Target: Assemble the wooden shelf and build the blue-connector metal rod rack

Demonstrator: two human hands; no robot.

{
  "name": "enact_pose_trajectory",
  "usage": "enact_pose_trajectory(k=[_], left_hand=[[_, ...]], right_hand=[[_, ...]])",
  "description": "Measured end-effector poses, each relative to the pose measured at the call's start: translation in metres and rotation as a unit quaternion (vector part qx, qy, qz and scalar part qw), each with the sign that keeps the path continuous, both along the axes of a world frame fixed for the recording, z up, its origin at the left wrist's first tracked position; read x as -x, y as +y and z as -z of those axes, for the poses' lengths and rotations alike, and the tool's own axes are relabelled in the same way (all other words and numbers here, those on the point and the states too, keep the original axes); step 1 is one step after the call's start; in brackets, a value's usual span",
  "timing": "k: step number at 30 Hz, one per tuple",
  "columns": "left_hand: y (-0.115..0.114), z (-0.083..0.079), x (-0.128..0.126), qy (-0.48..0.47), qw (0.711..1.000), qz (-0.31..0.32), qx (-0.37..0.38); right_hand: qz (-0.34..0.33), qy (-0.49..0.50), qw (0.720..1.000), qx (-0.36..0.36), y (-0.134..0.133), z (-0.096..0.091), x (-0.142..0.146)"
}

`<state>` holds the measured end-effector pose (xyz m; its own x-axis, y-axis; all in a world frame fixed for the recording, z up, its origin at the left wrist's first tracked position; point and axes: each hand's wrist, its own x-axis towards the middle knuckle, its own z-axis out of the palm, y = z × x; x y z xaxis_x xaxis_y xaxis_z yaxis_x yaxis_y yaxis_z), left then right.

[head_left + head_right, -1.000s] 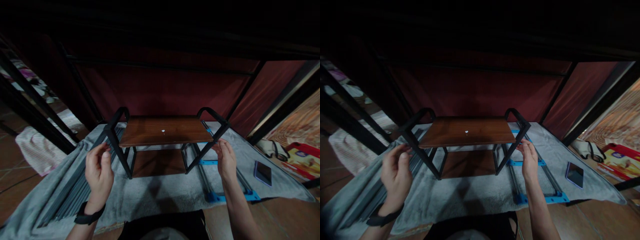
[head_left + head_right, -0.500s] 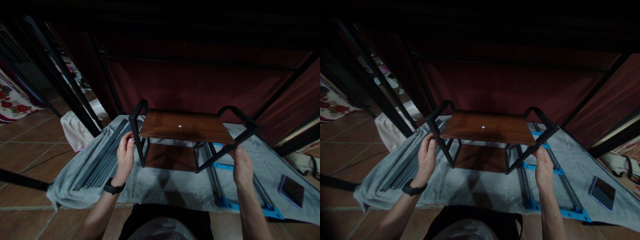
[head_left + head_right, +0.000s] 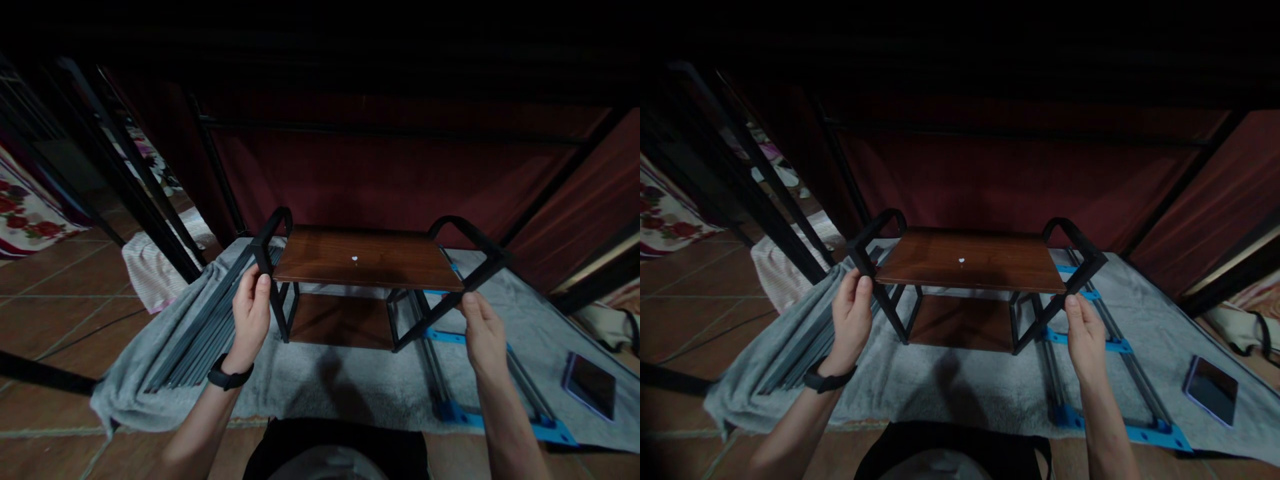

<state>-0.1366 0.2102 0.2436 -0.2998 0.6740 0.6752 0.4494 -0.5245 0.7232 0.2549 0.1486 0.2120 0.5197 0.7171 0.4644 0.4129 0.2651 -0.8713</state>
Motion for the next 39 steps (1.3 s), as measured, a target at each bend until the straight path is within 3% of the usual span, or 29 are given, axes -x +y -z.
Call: enact_pose_trajectory(k=[5, 11, 16, 26, 31, 39], left_hand=[[0.003, -0.001, 0.000, -0.006, 1.000, 0.000, 0.011], [0.009, -0.007, 0.002, -0.068, 0.995, 0.072, 0.022], [0.015, -0.007, 0.003, -0.116, 0.988, 0.098, 0.029], [0.019, 0.000, 0.003, -0.133, 0.988, 0.075, 0.019], [0.018, -0.001, 0.001, -0.147, 0.985, 0.083, 0.020], [0.022, 0.005, 0.008, -0.160, 0.983, 0.090, 0.010]], right_hand=[[-0.027, 0.028, 0.999, -0.026, 0.007, 0.001, 0.001], [-0.061, 0.033, 0.998, -0.012, 0.007, -0.007, 0.011], [-0.079, 0.003, 0.997, 0.002, 0.006, -0.014, 0.019], [-0.109, 0.107, 0.988, -0.016, 0.018, -0.004, 0.023], [-0.103, 0.176, 0.974, -0.097, 0.035, -0.021, 0.022], [-0.091, 0.226, 0.967, -0.071, 0.093, -0.043, -0.001]])
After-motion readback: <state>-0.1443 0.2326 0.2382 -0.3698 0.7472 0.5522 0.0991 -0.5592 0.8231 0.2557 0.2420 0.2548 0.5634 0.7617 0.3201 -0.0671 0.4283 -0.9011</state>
